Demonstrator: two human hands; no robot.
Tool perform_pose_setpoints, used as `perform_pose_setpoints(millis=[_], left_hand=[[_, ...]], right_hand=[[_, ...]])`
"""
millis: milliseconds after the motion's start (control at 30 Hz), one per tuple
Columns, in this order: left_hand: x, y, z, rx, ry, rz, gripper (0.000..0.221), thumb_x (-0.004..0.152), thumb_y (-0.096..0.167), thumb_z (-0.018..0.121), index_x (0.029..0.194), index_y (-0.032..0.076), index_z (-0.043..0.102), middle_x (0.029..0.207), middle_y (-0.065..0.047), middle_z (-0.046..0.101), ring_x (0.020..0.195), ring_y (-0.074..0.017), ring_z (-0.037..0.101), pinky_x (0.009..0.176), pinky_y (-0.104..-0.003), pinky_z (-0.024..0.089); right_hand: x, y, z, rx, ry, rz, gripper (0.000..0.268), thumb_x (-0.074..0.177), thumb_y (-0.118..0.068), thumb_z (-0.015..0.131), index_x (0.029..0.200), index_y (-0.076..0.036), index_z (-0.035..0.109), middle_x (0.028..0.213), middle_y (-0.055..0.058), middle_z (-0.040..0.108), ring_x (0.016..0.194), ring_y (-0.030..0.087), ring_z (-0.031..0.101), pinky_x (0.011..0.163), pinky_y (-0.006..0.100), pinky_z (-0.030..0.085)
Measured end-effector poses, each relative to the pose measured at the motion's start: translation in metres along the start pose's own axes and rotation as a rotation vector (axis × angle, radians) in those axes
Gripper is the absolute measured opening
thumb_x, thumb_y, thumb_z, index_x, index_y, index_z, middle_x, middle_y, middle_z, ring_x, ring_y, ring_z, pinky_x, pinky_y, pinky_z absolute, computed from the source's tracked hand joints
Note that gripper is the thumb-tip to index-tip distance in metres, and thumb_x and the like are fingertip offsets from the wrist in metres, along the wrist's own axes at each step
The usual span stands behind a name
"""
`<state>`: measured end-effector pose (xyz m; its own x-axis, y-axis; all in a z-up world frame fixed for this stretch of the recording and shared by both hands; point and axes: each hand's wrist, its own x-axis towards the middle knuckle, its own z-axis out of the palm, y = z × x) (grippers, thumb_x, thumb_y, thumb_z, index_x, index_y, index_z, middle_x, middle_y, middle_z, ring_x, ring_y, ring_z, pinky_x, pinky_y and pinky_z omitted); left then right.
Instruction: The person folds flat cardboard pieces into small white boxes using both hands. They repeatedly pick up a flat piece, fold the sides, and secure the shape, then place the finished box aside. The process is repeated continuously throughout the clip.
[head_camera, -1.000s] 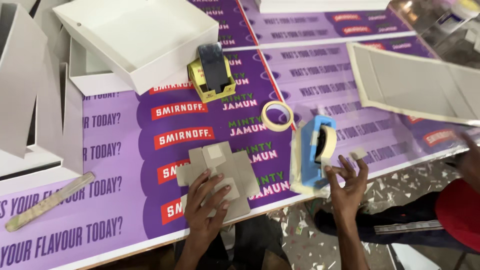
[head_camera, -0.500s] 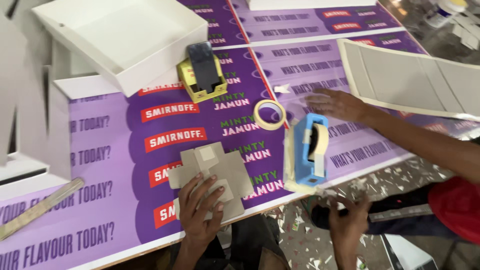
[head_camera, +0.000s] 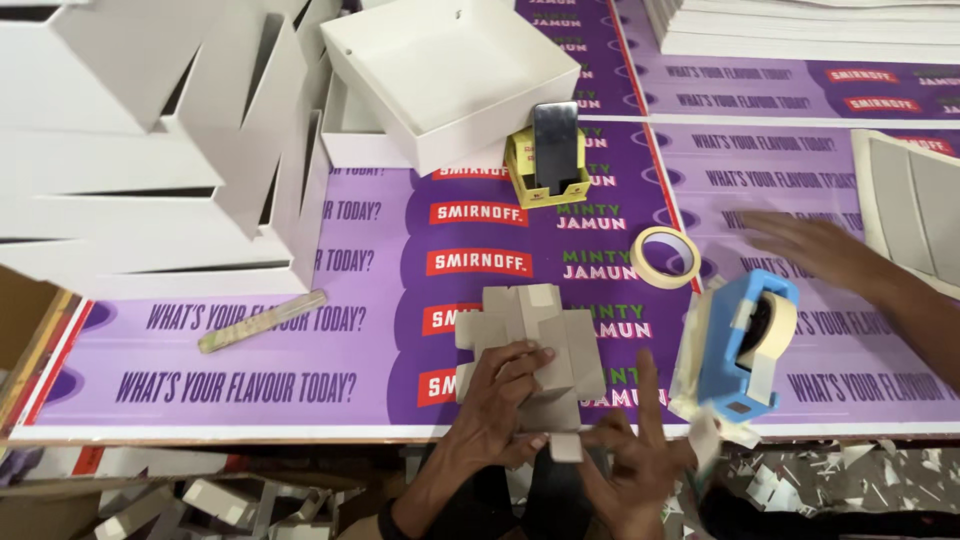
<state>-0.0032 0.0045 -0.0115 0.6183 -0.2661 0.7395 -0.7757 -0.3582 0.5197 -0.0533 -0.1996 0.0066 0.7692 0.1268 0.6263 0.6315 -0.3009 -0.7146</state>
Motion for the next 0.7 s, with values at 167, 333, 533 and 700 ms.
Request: perform_pose_setpoints(millis=[167,333,533,700], left_hand=[[-0.006,-0.013,0.0,-0.113,-0.017,0.047,0.059,0.093,0.066,0.06,0.122,0.015,0.055,0.155,-0.014,0.054,0.145,-0.0396,0.046,0.115,-0.057,0.046],[-0.004,-0.013,-0.003,0.015,-0.091,0.078,0.072,0.095,0.071,0.054,0.144,0.019,0.056,0.16,-0.012,0.05,0.148,-0.0379,0.045,0.119,-0.056,0.046],[-0.004,-0.011,0.0,0.039,-0.093,0.076,0.077,0.095,0.074,0.051,0.149,0.019,0.055,0.159,-0.012,0.049,0.147,-0.0369,0.046,0.117,-0.053,0.047],[-0.006,-0.012,-0.001,-0.011,-0.055,0.11,0.076,0.094,0.074,0.057,0.15,0.024,0.047,0.162,-0.014,0.048,0.15,-0.0359,0.045,0.116,-0.054,0.047]], right_hand=[[0.047,-0.024,0.035,0.203,0.287,0.12,0.098,0.086,0.012,0.075,0.157,-0.01,0.011,0.152,0.032,0.049,0.076,0.008,0.065,0.071,0.019,0.054],[0.055,-0.03,0.033,0.126,0.291,0.39,0.097,0.081,0.014,0.073,0.157,-0.011,0.019,0.131,0.032,0.069,0.068,0.007,0.059,0.062,0.02,0.047],[0.05,-0.026,0.03,0.19,0.317,0.349,0.094,0.086,0.014,0.071,0.156,-0.009,0.014,0.137,0.033,0.065,0.073,0.005,0.06,0.07,0.018,0.05],[0.046,-0.035,0.036,0.083,0.362,0.315,0.101,0.082,0.014,0.074,0.158,-0.011,0.013,0.141,0.033,0.062,0.071,0.008,0.064,0.072,0.02,0.053]])
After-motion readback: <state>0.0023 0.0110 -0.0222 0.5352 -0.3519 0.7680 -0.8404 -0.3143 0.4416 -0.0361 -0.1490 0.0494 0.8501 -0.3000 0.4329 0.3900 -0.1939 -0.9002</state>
